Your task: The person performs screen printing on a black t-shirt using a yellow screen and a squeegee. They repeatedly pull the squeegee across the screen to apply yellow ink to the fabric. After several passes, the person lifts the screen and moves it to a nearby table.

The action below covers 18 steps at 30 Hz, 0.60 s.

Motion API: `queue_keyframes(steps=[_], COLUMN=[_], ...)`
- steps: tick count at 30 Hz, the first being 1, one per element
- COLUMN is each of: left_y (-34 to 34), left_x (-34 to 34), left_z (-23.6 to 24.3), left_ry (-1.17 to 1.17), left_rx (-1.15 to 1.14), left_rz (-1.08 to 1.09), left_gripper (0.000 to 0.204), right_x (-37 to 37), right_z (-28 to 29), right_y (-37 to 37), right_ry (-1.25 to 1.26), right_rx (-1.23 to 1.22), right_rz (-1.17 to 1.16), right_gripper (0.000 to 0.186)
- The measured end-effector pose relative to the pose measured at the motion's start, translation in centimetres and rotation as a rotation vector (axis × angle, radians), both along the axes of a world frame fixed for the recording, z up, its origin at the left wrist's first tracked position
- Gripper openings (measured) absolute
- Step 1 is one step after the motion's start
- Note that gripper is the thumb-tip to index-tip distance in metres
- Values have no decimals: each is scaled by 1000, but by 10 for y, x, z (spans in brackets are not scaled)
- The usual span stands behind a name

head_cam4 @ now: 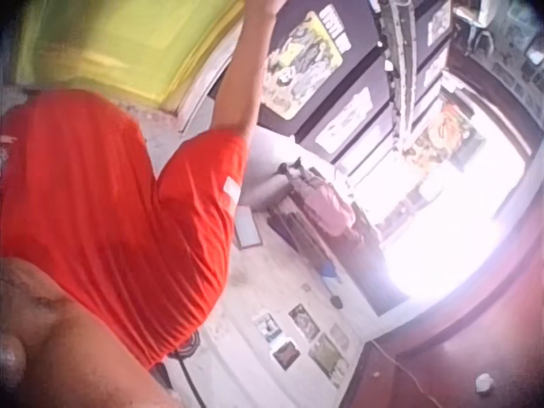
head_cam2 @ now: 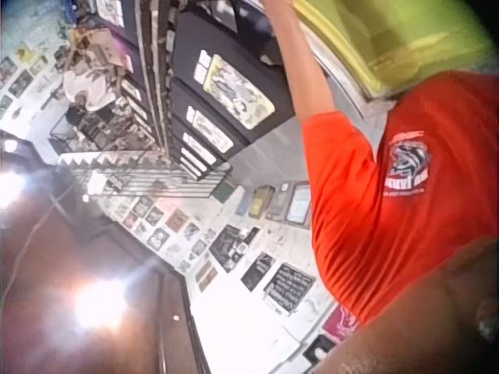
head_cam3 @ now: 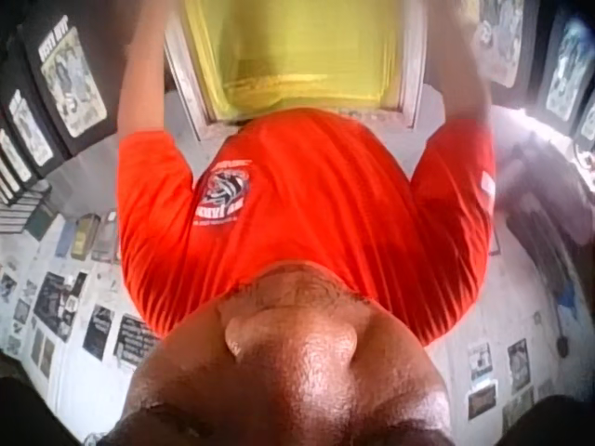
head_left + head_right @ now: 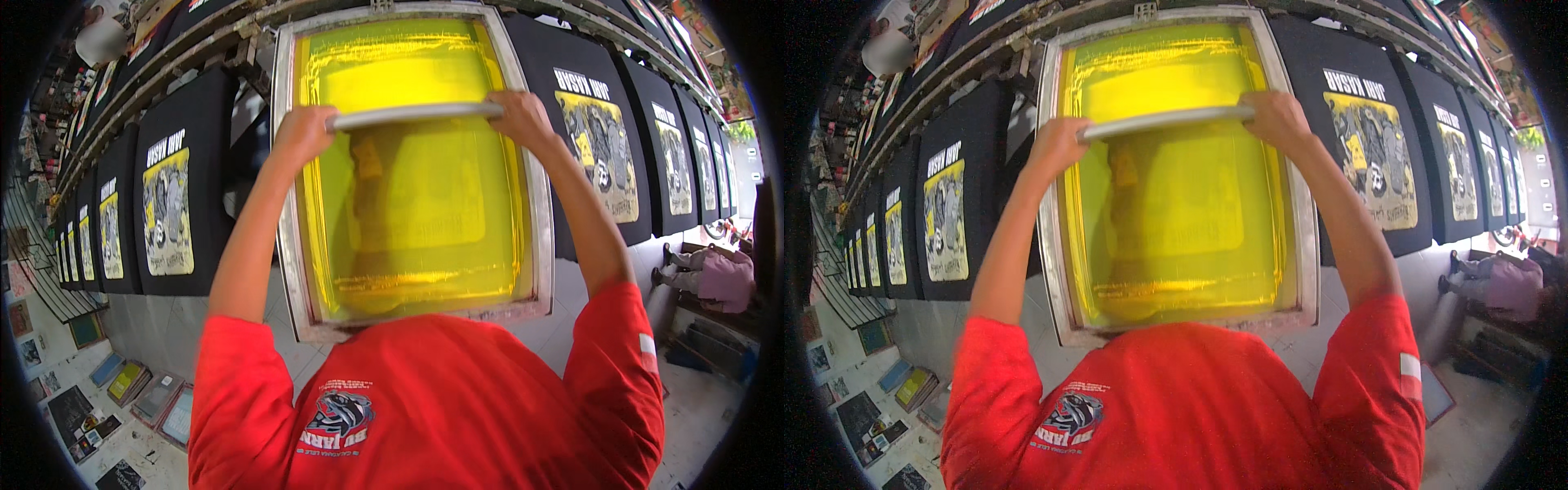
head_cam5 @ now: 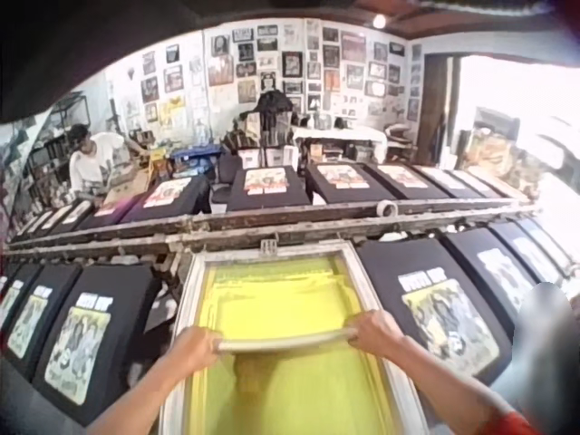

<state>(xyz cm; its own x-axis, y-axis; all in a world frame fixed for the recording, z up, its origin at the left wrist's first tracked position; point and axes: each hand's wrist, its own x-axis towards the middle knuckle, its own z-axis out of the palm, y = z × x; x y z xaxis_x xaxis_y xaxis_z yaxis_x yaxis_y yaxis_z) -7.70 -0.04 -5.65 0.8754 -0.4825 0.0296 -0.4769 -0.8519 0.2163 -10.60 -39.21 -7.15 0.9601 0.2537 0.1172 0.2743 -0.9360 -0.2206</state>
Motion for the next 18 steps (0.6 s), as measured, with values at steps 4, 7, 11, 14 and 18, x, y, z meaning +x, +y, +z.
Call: queue_keyframes(steps=[4,7,11,14,18], left_y=[11,11,18,18,11], left_x=[-151,-258,-311,-279,-222], left_z=[-12,-12,-5,16,19], left_ry=[-19,157,127,231,144], left_rx=[-31,5,-70,-3,8], left_rz=[-27,81,39,3,-26], left_gripper=[34,47,46,28,18], right_x=[-151,-266,-316,-281,-225], right_z=[-9,-19,-7,24,29], right_y=[0,5,16,19,12], right_ry=[6,41,44,214,181], right_rx=[50,65,100,97,-18], right_rz=[18,2,13,-12,26], right_gripper=[37,46,41,33,18])
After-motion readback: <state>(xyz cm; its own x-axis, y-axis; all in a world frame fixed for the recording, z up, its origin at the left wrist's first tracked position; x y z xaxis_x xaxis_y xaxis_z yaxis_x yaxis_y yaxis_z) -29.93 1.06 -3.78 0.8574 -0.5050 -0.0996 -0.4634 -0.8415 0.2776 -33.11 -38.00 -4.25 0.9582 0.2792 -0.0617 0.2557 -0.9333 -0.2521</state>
